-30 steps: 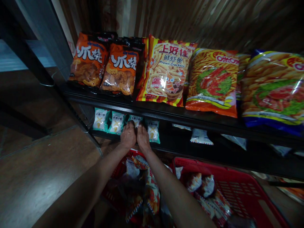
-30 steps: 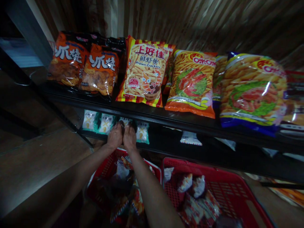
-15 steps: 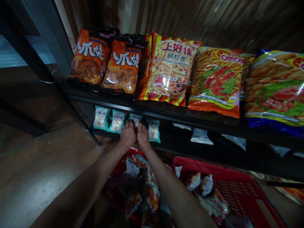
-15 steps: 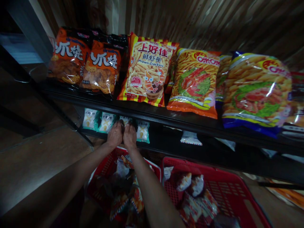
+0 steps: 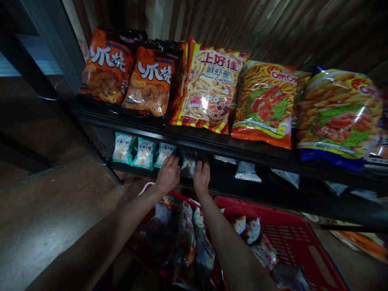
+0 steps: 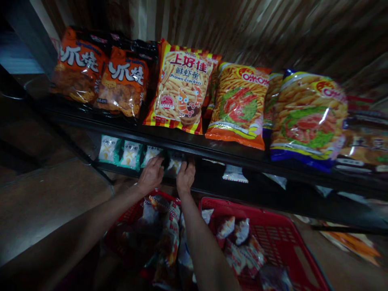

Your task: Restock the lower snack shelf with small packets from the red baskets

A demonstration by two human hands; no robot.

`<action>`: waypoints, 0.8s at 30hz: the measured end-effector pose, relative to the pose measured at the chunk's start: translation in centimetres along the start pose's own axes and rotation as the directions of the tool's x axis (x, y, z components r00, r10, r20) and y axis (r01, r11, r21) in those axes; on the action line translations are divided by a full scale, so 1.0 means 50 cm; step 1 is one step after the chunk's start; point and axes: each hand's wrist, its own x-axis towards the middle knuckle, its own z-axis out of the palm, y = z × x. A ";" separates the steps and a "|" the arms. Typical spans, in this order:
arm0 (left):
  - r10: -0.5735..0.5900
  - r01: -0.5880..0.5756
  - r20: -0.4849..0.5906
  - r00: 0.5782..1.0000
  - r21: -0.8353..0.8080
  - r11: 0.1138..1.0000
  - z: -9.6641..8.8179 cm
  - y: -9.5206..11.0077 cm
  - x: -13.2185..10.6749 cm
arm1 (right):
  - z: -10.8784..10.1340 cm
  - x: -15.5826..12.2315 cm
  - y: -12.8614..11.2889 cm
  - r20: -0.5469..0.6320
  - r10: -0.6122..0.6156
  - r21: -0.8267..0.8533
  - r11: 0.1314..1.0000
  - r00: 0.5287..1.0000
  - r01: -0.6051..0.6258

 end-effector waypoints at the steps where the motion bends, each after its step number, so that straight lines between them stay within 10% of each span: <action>1: -0.013 0.015 0.035 0.999 -0.051 0.999 0.013 0.006 -0.002 | -0.001 0.009 0.007 0.028 0.056 0.004 0.998 0.998 -0.056; 8: -0.061 0.098 0.188 0.980 -0.193 0.976 0.073 0.016 -0.011 | 0.012 0.043 0.042 0.170 0.170 0.012 0.985 0.971 -0.175; 24: -0.075 0.117 0.149 0.986 -0.295 0.948 0.056 0.027 0.007 | 0.050 0.037 0.041 0.121 0.070 0.022 0.997 0.990 -0.073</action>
